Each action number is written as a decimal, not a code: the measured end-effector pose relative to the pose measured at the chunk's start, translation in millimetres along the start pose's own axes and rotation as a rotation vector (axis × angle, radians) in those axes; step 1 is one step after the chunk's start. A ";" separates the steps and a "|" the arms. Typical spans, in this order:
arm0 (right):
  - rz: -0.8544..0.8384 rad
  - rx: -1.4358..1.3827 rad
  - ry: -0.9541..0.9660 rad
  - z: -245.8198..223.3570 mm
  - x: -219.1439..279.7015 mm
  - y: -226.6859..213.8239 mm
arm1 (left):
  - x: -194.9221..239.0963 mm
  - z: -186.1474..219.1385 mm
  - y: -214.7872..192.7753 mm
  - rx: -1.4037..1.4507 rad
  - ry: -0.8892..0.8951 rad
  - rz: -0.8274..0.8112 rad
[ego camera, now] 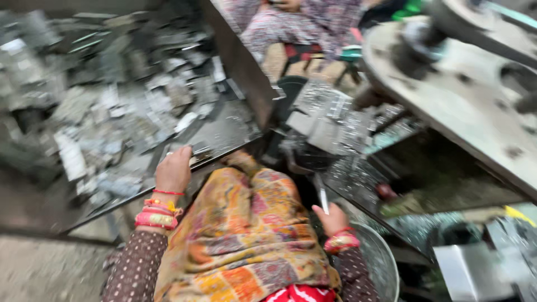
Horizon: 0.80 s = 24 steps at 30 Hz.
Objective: The person positions small metal plates onto a punching machine and depresses a lever to punch holes, then places the finished plates into a large metal bin.
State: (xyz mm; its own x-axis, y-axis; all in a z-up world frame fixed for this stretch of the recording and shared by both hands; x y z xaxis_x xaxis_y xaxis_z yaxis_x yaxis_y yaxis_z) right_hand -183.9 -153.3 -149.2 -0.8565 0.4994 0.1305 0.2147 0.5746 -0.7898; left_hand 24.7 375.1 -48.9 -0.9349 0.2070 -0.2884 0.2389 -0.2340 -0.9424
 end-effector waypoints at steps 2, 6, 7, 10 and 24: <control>-0.021 0.011 0.012 -0.5 2.0 1.3 | -28.4 73.4 -51.6 0.113 0.182 0.176; -0.035 0.044 0.069 -12.7 11.7 -1.1 | -60.7 219.8 -119.8 0.112 0.398 0.462; -0.049 0.041 0.074 -16.3 14.0 -1.4 | -62.5 253.1 -123.5 0.049 0.422 0.508; -0.084 0.032 0.091 -23.0 20.7 -1.4 | -62.3 344.3 -94.7 0.009 0.525 0.377; -0.154 0.108 0.175 -81.9 21.6 -42.7 | -72.7 388.9 -43.8 -0.017 0.402 0.115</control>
State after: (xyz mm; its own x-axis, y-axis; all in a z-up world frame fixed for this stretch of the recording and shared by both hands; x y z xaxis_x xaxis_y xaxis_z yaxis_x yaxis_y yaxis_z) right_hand -173.1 -114.0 -63.6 -0.7788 0.5216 0.3484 0.0285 0.5843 -0.8110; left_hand -19.9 0.9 79.1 -0.7260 0.5353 -0.4318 0.3431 -0.2622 -0.9020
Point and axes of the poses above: each hand's wrist, its own x-axis away from the middle knuckle, its own y-axis out of the palm, z = x × y, the point moved 10 cm from there along -x, towards the middle knuckle, and after that the axes turned 10 degrees about -x, right-handed, at the moved point
